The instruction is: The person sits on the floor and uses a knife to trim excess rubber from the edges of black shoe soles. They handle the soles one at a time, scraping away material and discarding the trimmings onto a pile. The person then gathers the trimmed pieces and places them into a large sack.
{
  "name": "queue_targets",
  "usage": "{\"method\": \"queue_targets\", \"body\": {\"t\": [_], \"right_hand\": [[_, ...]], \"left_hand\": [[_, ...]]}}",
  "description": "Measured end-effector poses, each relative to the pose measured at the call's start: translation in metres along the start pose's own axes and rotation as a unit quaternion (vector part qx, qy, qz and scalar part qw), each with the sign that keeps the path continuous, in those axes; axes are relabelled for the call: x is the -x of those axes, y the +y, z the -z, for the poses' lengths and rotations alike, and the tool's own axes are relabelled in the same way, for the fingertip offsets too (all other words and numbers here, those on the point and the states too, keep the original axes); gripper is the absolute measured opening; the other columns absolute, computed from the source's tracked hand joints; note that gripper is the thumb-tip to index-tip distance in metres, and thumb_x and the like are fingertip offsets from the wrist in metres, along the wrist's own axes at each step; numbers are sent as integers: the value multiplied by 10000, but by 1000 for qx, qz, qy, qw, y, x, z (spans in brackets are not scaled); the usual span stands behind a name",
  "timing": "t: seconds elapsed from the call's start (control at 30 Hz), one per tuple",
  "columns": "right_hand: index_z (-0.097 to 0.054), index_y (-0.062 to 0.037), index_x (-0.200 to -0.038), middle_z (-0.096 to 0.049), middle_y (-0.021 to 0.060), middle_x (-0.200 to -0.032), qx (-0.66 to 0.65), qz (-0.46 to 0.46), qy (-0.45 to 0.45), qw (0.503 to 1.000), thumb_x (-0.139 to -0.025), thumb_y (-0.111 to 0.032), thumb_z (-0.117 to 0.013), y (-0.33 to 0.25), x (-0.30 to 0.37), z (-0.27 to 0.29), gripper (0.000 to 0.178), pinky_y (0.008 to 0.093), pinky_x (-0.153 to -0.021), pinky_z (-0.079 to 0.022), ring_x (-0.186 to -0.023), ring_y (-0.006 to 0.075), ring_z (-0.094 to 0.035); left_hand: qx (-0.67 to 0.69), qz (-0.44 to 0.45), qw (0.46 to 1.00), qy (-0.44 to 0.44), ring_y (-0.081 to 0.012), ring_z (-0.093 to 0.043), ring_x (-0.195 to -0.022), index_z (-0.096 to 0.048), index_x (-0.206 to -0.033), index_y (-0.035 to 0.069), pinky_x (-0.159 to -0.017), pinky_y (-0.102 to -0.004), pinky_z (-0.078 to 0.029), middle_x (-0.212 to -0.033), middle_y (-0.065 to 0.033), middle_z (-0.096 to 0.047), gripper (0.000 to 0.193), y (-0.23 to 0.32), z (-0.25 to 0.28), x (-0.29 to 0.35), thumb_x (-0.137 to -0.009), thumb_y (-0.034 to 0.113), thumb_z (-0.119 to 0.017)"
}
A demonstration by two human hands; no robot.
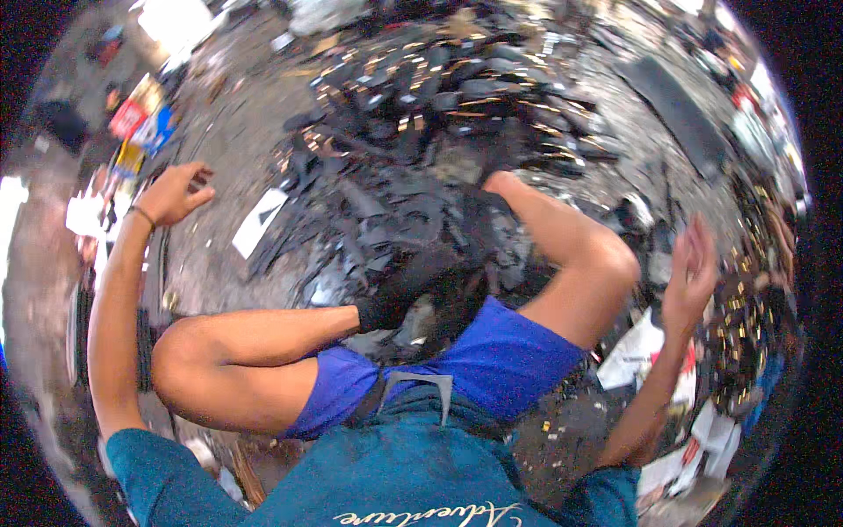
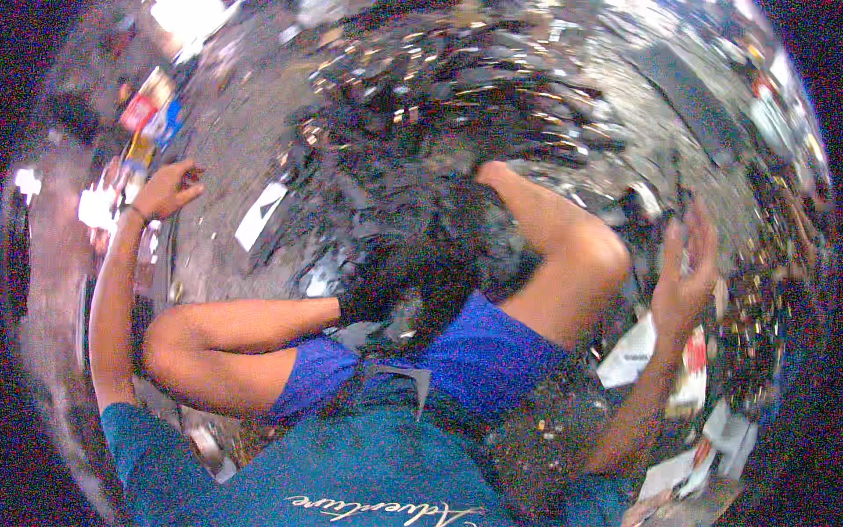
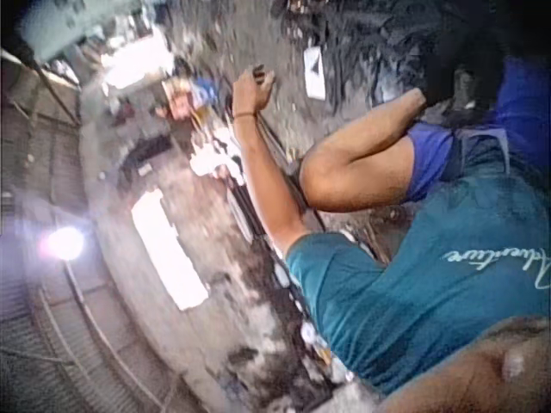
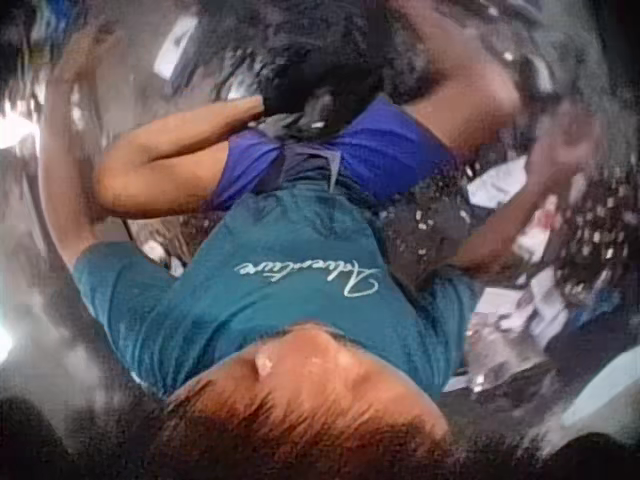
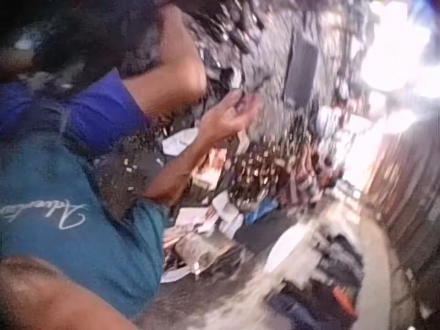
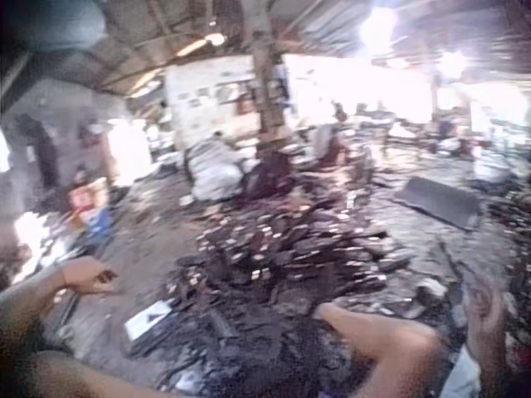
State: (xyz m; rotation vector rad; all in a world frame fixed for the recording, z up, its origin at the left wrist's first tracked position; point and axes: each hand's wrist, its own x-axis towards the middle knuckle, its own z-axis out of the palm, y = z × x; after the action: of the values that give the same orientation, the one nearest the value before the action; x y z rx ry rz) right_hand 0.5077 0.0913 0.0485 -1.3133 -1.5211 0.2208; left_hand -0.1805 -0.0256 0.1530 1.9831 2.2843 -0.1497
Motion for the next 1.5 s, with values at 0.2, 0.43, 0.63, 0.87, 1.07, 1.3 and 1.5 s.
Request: {"method": "queue_targets", "body": {"t": [0.2,0.43,0.63,0.87,1.07,1.3,1.5], "right_hand": [[-629,-24,-1140,-685,184,-1053,94,262,-337,899,-922,-353,-625,-101,-127,-213,395,384,-919,-488,-1001,321,-662],[-689,19,-1022,-669,275,-1057,132,137,-469,863,-914,-518,-552,-20,-88,-424,564,482,-939,-488,-1044,426,-632],[-372,76,-1410,-455,356,-1372,329,-96,-516,785,-887,-676,-489,92,-2,-434,923,493,-1085,-358,-1311,451,-437],[-145,25,-1521,-245,331,-1522,441,-265,-483,708,-891,-745,-377,173,34,-419,1022,592,-1119,-257,-1404,499,-246],[-85,-185,-1566,-165,271,-1572,570,-236,-416,668,-910,-747,-300,225,67,-414,890,710,-1045,-270,-1408,492,-232],[-109,-298,-1566,-176,144,-1606,604,-298,-271,688,-920,-746,-275,163,80,-452,804,738,-1026,-266,-1427,427,-238],[-74,-294,-1569,-146,130,-1619,577,-317,-280,698,-932,-725,-292,164,82,-447,799,706,-1079,-218,-1457,404,-186]], "left_hand": [[5,114,993,-30,-324,-680,-955,-603,-1181,-4,-859,-410,-532,-1068,-202,-686,421,-47,-25,51,-874,275,-676],[12,151,976,-159,-367,-646,-1046,-631,-1146,-4,-922,-443,-501,-1107,-231,-673,456,-104,-110,-9,-855,345,-677],[69,227,966,-107,-408,-601,-1130,-571,-1277,7,-970,-442,-482,-1195,-263,-629,650,-182,-234,-108,-816,446,-703],[161,288,910,251,-465,-454,-1283,-363,-1436,5,-1064,-508,-393,-1415,-286,-426,942,-154,-385,-226,-705,416,-791],[508,372,737,248,-268,-676,-823,-587,-1193,-39,-809,-347,-546,-1049,-161,-688,520,-213,-377,-285,-799,256,-757],[340,423,821,178,-422,-614,-1095,-564,-1237,-33,-956,-447,-467,-1127,-292,-641,708,-196,-365,-319,-803,505,-719],[322,409,798,304,-203,-630,-735,-660,-977,3,-652,-362,-460,-838,-191,-662,230,-190,-276,-322,-974,211,-561]]}}
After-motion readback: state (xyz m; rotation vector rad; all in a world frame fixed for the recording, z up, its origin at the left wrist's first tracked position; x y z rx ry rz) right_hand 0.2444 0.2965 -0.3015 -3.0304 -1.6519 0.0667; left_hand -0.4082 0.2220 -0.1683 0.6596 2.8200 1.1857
